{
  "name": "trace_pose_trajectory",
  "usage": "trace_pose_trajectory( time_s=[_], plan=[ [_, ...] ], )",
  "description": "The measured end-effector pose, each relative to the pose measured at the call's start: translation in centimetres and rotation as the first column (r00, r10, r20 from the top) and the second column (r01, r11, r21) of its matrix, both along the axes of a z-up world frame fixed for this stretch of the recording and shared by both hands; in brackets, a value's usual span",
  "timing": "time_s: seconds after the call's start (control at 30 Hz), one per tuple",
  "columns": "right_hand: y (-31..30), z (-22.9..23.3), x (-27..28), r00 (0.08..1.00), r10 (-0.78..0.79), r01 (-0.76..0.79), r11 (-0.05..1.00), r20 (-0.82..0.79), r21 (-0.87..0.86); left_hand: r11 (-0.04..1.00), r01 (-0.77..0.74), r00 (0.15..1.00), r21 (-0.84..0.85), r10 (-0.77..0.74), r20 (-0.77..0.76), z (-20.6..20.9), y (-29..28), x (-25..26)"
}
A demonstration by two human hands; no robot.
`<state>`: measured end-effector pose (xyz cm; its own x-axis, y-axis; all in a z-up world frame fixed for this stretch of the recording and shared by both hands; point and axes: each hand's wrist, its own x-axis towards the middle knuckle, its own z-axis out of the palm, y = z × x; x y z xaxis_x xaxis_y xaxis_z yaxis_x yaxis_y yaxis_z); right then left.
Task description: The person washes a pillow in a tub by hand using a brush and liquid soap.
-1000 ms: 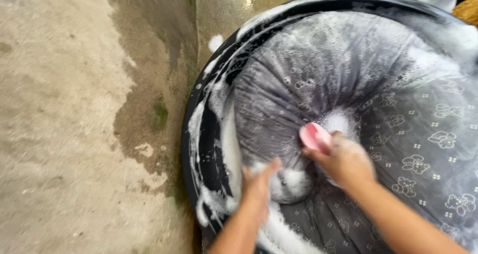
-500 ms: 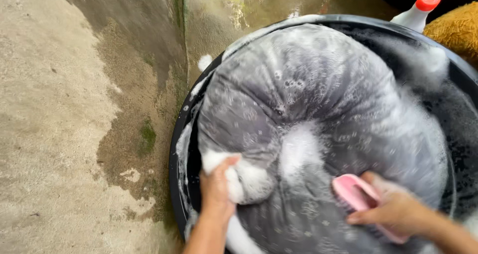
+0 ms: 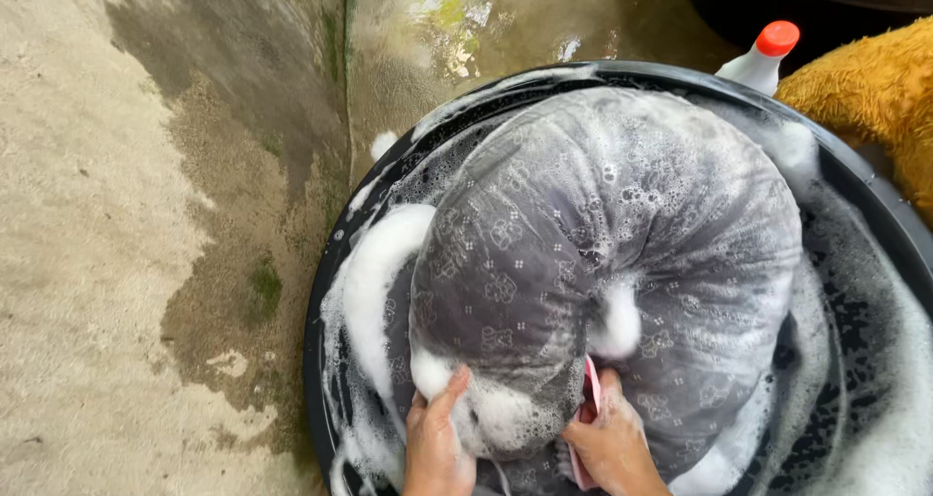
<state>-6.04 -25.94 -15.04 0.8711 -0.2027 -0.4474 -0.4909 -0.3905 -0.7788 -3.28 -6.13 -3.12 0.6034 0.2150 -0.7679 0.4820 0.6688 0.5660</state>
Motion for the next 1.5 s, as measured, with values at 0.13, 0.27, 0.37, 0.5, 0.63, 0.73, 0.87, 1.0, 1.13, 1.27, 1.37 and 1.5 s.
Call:
trace_pose_trajectory(
  time_s=[0.13, 0.27, 0.37, 0.5, 0.63, 0.73, 0.87, 1.0, 1.13, 1.27, 1.37, 1.5],
  plan=[
    [-1.4, 3.6, 0.9, 0.97, 0.069, -0.084, 0.995, -0.233, -0.051, 0.994, 0.086, 0.985, 0.071, -0.096, 0.142, -3.3, 0.7, 0.0],
    [-3.6, 12.7, 3.1, 0.96, 0.14, -0.219, 0.917, -0.244, -0.332, 0.981, 0.119, 0.964, 0.151, -0.151, 0.218, -5.7, 1.2, 0.7],
    [-1.9, 20.0, 3.8, 0.979, 0.105, -0.168, 0.899, -0.172, -0.405, 0.903, 0.196, 0.918, 0.383, -0.307, 0.252, -7.1, 2.0, -0.2],
    [6.7, 21.2, 5.9, 0.898, 0.344, -0.241, 0.906, 0.274, -0.348, 0.955, 0.207, 0.89, 0.214, -0.275, 0.364, -8.4, 1.8, -0.2],
    [10.3, 17.6, 14.1, 0.719, 0.373, -0.559, 0.811, -0.586, -0.17, 0.963, 0.176, 0.908, 0.202, -0.238, 0.346, -6.7, 2.3, -1.2],
    [3.0, 15.5, 21.3, 0.395, 0.468, -0.433, -0.664, -0.79, -0.61, 0.513, 0.316, 0.749, 0.798, -0.651, 0.122, -5.9, 2.7, -1.6],
    [0.1, 13.7, 23.2, 0.868, 0.492, -0.299, 0.417, -0.064, -0.858, 0.252, 0.337, 0.72, 0.907, -0.69, -0.075, -8.4, 2.6, -1.8],
    [8.5, 12.2, 13.3, 0.788, 0.612, -0.447, 0.64, 0.064, -0.625, 0.303, 0.402, 0.694, 0.864, -0.716, -0.073, -9.8, 2.8, -1.3],
    [7.8, 12.6, 17.4, 0.749, 0.649, -0.538, 0.479, -0.133, -0.693, 0.302, 0.487, 0.676, 0.819, -0.724, -0.135, -7.2, 3.3, -1.7],
    [0.8, 14.3, 22.9, 0.764, 0.553, -0.117, 0.626, 0.333, -0.771, 0.294, 0.416, 0.719, 0.86, -0.686, -0.113, -6.8, 3.4, -1.7],
    [3.0, 13.5, 20.9, 0.832, 0.467, -0.114, 0.672, 0.3, -0.731, 0.479, 0.448, 0.803, 0.755, -0.586, -0.105, -8.3, 3.7, -1.1],
    [9.7, 11.9, 9.3, 0.881, 0.369, -0.338, 0.929, 0.295, -0.152, 0.888, 0.276, 0.961, 0.367, -0.252, -0.113, -9.2, 4.0, 1.6]
  ],
)
